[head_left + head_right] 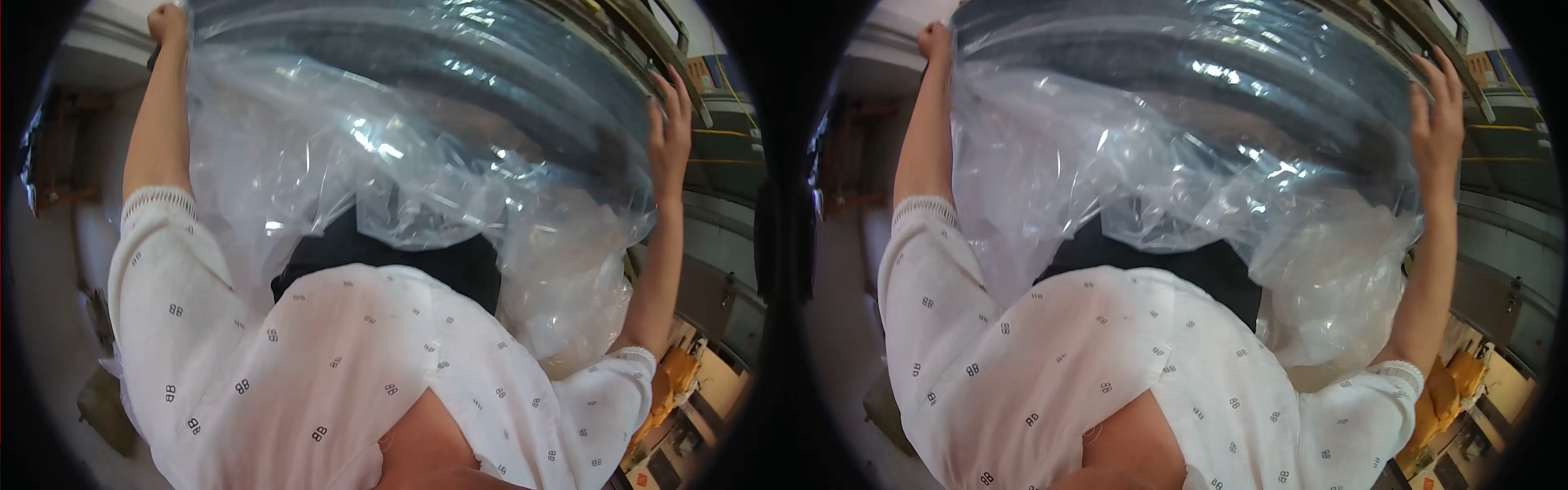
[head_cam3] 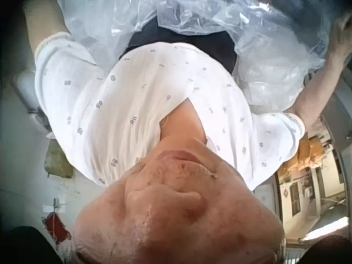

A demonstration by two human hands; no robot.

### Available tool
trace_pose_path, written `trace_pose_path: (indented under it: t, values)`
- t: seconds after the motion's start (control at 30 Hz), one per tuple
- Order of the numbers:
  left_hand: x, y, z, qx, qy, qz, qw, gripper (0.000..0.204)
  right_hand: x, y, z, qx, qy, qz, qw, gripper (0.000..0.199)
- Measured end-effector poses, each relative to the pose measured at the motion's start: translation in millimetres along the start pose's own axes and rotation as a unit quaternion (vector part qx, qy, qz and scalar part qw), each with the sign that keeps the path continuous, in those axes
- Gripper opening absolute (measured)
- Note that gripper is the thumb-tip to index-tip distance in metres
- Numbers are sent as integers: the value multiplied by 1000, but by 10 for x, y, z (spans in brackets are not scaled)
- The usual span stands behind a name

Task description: Packing foam or rubber components into large plastic bags as part of a manufacturing workflow.

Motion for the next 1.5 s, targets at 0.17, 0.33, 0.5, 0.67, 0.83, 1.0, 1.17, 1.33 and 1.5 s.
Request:
trace_pose_path:
  t: [0.17, 0.33, 0.5, 0.67, 0.83, 1.0, 1.17, 1.33, 1.5]
  values:
    - [511, -217, -621, -45, 33, -10, 998, 26, -1162, -839, -2327, 182, 282, -249, 908, 33]
    - [337, -383, -370, -29, 50, 18, 998, 23, -2188, -1301, -527, -40, -217, -421, 880, 33]
    - [297, -322, -390, -106, 68, -21, 992, 23, -1830, -754, -409, -136, -77, -326, 933, 18]
    - [330, -158, -420, -70, 70, 4, 995, 21, -1678, -1297, -1839, 469, -239, -369, 766, 13]
    - [209, -239, -320, -130, 63, -28, 989, 22, -981, -1654, -2625, 370, 38, -269, 888, 24]
    - [314, -197, -364, -103, 15, -34, 994, 27, -1297, -2166, -976, -40, -172, -364, 914, 33]
    - [256, -402, -447, -91, 38, -59, 993, 27, -1843, -1655, 154, -104, -116, -307, 939, 23]
    - [355, -322, -756, -58, 48, -54, 996, 28, -1176, -2029, -1293, 78, -154, -450, 876, 18]
    - [410, -425, -494, -53, 28, -63, 996, 29, -790, -2414, -2146, 253, 31, -229, 940, 26]
Point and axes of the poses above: each hand's wrist, its own x-axis towards the middle knuckle, its own y-axis out of the back of the hand, z = x × y, the point moved 9 cm from there along x, towards the middle knuckle, and after that the axes turned 14 degrees about x, right-handed, at the moved point
